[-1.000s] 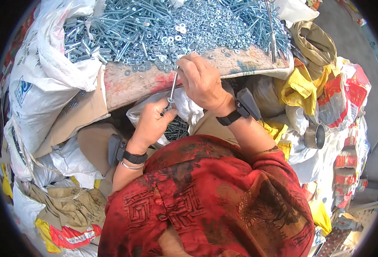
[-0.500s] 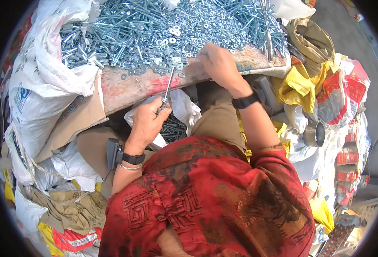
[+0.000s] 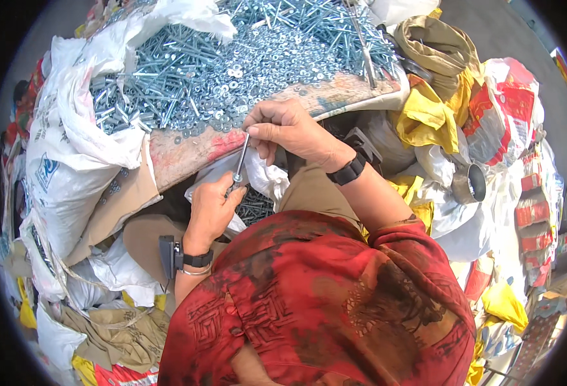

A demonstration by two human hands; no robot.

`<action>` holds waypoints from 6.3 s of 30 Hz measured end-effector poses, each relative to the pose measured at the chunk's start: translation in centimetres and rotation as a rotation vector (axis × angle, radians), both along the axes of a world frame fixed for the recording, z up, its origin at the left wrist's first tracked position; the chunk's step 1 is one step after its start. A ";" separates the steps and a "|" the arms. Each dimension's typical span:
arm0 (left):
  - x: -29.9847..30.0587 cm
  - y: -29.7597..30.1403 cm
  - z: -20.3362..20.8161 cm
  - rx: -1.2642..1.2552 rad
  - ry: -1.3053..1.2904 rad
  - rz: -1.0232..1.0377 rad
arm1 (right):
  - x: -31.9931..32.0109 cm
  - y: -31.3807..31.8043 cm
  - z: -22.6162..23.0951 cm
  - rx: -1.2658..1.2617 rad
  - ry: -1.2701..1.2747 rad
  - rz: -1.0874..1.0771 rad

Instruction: The recorder is assembling bolts by sliding washers onto them and dropping them into a plastic bag.

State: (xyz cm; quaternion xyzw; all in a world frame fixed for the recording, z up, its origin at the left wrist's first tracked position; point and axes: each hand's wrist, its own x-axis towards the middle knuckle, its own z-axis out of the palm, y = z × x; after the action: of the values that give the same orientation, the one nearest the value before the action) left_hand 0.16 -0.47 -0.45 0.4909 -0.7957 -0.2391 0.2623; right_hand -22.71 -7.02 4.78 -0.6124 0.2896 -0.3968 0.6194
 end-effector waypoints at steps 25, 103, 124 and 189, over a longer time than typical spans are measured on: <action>0.5 5.1 3.2 -0.032 0.664 -0.015 | 9.2 4.9 1.7 -0.321 -0.057 0.256; 9.3 -18.8 -1.0 -0.228 -0.381 0.675 | 2.7 -6.7 -8.6 -1.045 0.741 -0.393; 8.0 -17.7 -0.8 -0.224 -0.335 0.734 | 3.3 -6.1 -7.7 -1.071 0.680 -0.429; 2.5 -5.9 -1.2 0.739 1.469 -0.015 | 6.6 -2.6 -1.8 -0.781 0.429 -0.392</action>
State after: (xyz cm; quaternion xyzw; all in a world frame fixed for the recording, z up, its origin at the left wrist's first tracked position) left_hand 2.70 -6.38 -1.67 0.2585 -0.2945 -0.7477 0.5360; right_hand -16.15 -9.62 2.97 -0.8009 0.3502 -0.4499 0.1833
